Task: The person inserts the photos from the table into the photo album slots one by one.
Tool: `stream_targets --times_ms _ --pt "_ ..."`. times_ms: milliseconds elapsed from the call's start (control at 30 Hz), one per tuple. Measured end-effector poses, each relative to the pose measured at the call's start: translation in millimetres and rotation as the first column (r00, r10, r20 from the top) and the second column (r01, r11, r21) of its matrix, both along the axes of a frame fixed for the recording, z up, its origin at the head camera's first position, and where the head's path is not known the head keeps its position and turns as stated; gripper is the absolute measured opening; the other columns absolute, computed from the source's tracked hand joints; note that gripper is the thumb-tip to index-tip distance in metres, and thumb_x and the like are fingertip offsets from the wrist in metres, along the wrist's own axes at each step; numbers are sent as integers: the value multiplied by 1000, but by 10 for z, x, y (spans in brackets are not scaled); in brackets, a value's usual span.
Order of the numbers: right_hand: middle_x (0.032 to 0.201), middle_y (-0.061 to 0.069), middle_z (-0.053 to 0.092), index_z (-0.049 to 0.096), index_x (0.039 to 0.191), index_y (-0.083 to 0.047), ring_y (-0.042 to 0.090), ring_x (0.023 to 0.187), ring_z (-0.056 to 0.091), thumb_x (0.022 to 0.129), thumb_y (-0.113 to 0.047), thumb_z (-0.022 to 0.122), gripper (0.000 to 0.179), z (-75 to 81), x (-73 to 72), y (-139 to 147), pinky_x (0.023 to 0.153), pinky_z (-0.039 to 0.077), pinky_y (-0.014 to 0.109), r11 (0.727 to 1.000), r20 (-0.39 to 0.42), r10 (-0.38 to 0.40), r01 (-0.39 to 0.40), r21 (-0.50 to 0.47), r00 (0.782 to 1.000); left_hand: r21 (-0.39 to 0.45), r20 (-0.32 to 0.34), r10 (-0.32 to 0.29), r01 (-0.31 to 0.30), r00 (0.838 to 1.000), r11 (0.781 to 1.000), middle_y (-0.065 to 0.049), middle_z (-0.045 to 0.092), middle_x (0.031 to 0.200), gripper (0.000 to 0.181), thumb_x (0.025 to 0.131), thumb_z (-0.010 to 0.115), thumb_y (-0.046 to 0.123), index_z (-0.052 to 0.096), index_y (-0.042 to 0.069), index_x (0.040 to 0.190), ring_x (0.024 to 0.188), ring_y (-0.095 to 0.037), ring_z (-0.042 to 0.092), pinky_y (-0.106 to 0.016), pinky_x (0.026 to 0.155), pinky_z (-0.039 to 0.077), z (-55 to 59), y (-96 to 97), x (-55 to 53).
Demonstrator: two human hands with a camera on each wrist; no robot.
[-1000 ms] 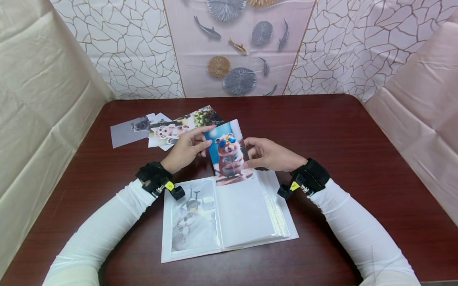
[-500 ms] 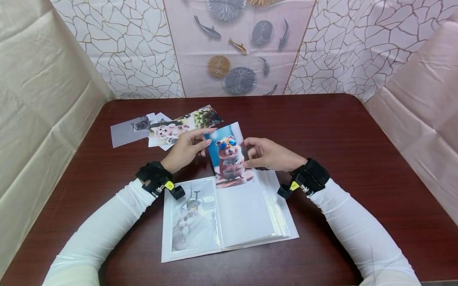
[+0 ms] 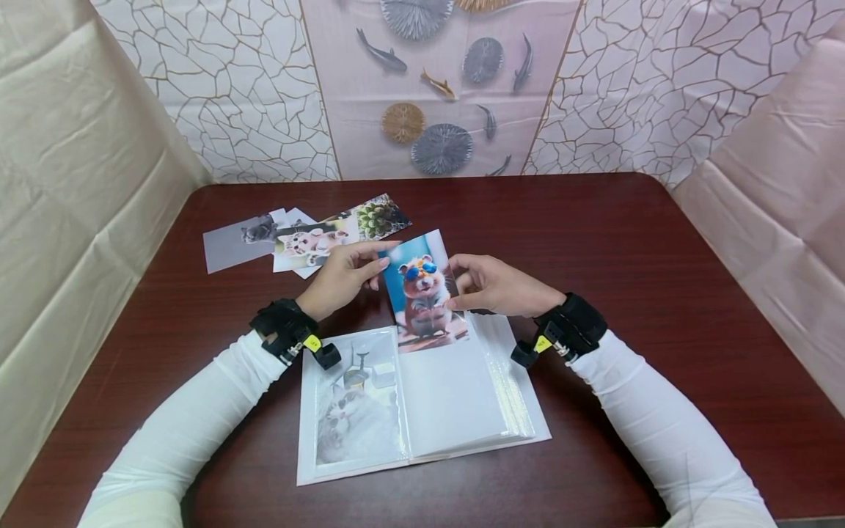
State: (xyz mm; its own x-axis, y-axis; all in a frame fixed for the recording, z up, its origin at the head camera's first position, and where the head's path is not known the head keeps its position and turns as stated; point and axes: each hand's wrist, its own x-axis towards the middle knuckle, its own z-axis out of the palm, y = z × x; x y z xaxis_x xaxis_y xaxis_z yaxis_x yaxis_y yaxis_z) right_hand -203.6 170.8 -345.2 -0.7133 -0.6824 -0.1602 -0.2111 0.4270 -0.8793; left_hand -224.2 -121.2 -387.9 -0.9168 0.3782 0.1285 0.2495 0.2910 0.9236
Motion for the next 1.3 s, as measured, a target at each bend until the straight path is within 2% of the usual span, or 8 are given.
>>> stream_targets --times_ms 233,433,667,800,967,1300 --pt "74 14 59 41 142 -6 22 59 42 94 -8 71 57 -1 1 -12 55 35 29 1000 16 -11 11 -29 1000 -8 7 -7 7 1000 1000 -8 57 71 33 105 55 18 65 16 136 71 -40 53 -28 56 41 27 -7 -5" --pt "75 9 58 33 151 -9 20 61 45 94 -7 71 68 10 15 -29 56 35 28 998 20 -34 35 -54 999 -19 34 -12 12 999 1000 -8 57 73 32 105 55 19 67 16 134 70 -34 53 -33 58 43 16 -5 -11" --pt "75 7 59 14 162 -14 18 62 46 92 -4 72 92 31 29 -36 56 37 28 997 1 -49 49 -67 999 -29 51 -14 16 999 999 -9 58 75 30 105 55 17 68 14 132 71 -37 53 -34 59 44 19 -7 -7" --pt "79 8 65 5 164 -15 18 68 54 91 0 73 101 24 23 -34 60 40 28 995 15 -42 43 -93 999 -34 50 -25 26 998 999 -9 58 78 30 105 54 14 69 12 131 70 -36 53 -34 59 45 17 -3 -10" --pt "86 10 71 5 164 -15 18 76 60 89 4 72 102 15 14 -28 64 43 29 993 28 -42 44 -108 999 -24 42 -56 57 998 998 -11 59 80 29 105 53 13 69 11 130 69 -37 54 -34 59 45 0 -9 -19" --pt "81 8 66 19 159 -10 29 75 63 92 2 71 86 6 4 -17 66 43 28 993 35 -49 53 -108 998 -35 38 -120 122 992 992 -14 61 90 29 106 52 11 69 8 129 68 -34 56 -31 63 48 -50 -23 -28"
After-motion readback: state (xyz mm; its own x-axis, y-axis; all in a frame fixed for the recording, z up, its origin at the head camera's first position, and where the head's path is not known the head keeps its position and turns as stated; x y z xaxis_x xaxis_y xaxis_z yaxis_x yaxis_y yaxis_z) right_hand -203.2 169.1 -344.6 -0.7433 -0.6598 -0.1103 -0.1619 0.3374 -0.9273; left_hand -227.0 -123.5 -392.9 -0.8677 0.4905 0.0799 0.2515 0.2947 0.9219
